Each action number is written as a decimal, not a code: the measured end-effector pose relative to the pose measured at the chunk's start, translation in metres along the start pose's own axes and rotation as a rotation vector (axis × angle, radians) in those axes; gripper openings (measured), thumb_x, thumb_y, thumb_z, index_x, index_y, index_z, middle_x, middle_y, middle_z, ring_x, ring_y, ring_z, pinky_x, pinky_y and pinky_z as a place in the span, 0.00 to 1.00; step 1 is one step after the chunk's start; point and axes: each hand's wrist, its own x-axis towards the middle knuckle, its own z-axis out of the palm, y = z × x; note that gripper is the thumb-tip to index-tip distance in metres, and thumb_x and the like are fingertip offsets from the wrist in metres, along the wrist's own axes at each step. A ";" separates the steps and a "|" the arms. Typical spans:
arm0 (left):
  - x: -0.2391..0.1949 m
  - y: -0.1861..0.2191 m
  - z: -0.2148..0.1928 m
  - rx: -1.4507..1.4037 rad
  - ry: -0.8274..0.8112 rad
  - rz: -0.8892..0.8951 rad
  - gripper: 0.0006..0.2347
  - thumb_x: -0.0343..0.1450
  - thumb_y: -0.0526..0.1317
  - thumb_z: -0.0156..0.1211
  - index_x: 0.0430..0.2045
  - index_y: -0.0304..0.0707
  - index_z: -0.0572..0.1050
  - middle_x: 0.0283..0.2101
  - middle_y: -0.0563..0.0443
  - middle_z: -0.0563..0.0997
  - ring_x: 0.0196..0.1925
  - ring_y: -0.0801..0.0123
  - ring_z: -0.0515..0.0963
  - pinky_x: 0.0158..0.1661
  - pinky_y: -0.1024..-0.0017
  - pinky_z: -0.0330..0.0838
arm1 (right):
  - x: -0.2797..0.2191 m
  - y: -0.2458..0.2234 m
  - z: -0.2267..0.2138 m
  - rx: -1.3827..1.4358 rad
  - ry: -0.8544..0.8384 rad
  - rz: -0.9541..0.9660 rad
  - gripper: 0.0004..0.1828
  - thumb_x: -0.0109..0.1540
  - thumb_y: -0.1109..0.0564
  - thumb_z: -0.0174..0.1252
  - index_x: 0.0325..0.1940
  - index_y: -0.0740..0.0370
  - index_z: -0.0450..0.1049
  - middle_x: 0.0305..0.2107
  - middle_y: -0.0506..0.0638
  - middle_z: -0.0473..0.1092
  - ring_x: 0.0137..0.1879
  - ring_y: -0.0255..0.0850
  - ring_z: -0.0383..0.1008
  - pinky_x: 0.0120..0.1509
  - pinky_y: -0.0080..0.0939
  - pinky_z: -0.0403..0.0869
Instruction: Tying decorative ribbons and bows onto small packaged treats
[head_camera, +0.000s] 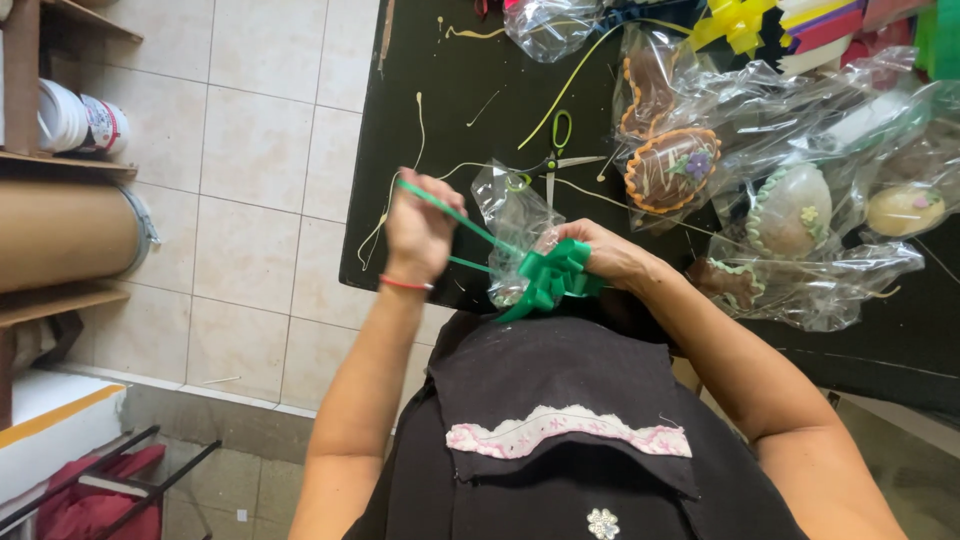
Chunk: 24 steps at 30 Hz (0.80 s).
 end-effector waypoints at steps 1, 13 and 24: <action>0.003 0.016 -0.007 -0.002 0.002 0.001 0.24 0.84 0.58 0.42 0.19 0.50 0.72 0.23 0.55 0.76 0.32 0.65 0.82 0.44 0.65 0.78 | -0.002 -0.005 -0.001 -0.002 -0.002 0.002 0.07 0.61 0.52 0.72 0.39 0.56 0.86 0.26 0.46 0.80 0.31 0.32 0.80 0.37 0.33 0.79; 0.036 0.092 -0.058 0.140 -0.036 0.193 0.23 0.85 0.57 0.39 0.19 0.52 0.57 0.22 0.64 0.47 0.18 0.78 0.49 0.23 0.77 0.55 | 0.014 0.002 -0.034 -0.233 0.035 -0.137 0.07 0.68 0.54 0.68 0.37 0.55 0.85 0.18 0.38 0.72 0.25 0.28 0.69 0.33 0.30 0.70; 0.067 0.054 -0.057 0.524 0.013 0.434 0.25 0.86 0.57 0.39 0.18 0.47 0.62 0.18 0.62 0.52 0.15 0.81 0.52 0.22 0.80 0.61 | 0.042 0.008 -0.024 0.503 0.213 -0.212 0.03 0.61 0.65 0.56 0.37 0.61 0.73 0.33 0.52 0.72 0.27 0.36 0.64 0.31 0.32 0.62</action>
